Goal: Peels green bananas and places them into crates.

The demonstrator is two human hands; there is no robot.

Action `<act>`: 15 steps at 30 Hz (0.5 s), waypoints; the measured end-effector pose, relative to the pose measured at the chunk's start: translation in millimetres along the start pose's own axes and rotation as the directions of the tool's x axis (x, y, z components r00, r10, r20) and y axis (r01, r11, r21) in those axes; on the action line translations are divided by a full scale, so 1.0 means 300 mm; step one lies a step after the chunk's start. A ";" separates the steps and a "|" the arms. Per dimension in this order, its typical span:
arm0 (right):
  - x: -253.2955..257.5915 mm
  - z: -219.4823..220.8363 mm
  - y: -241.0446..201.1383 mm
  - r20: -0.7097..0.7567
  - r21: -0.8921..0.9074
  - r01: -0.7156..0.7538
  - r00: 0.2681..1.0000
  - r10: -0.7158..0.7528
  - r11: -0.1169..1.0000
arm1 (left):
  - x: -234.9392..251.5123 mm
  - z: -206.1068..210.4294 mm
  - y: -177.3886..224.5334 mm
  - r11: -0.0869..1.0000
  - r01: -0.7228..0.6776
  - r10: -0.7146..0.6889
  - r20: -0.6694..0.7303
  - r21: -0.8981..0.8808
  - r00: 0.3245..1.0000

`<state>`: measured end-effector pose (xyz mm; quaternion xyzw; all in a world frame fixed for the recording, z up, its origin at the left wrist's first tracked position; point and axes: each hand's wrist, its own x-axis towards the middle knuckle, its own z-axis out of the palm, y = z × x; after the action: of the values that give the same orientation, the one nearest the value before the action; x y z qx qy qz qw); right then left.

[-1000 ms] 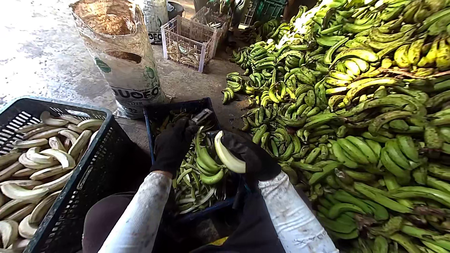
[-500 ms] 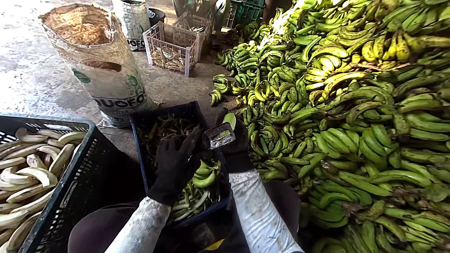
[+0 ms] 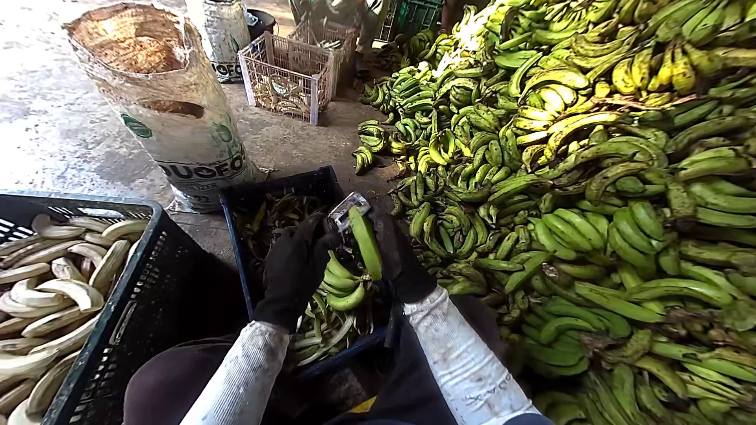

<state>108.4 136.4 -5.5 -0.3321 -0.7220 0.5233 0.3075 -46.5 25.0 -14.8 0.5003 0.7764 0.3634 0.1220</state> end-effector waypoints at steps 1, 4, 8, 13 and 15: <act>-0.009 0.007 -0.024 0.021 0.009 -0.056 0.998 0.056 0.998 | 0.010 -0.020 0.002 0.993 0.101 -0.096 0.084 -0.057 0.992; 0.007 0.010 0.012 0.118 0.294 -0.166 0.984 0.137 0.941 | 0.025 -0.056 -0.018 0.948 0.279 -0.245 0.208 -0.151 0.947; 0.045 -0.023 0.079 0.141 0.740 -0.243 0.968 0.208 0.628 | 0.002 -0.043 -0.047 0.999 0.020 -0.015 0.143 -0.036 0.990; 0.048 -0.082 0.143 0.228 0.871 -0.265 0.964 0.138 0.414 | -0.044 0.034 -0.047 0.860 -0.490 0.494 0.009 0.140 0.869; 0.050 -0.098 0.151 0.344 0.872 -0.382 0.923 0.171 0.305 | -0.059 0.060 -0.029 0.808 -0.556 0.569 -0.010 0.194 0.823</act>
<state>129.9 175.0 -39.9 -0.1686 -0.2558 0.9109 0.2763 -34.4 15.7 -36.5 0.7039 0.6271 0.3273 -0.0637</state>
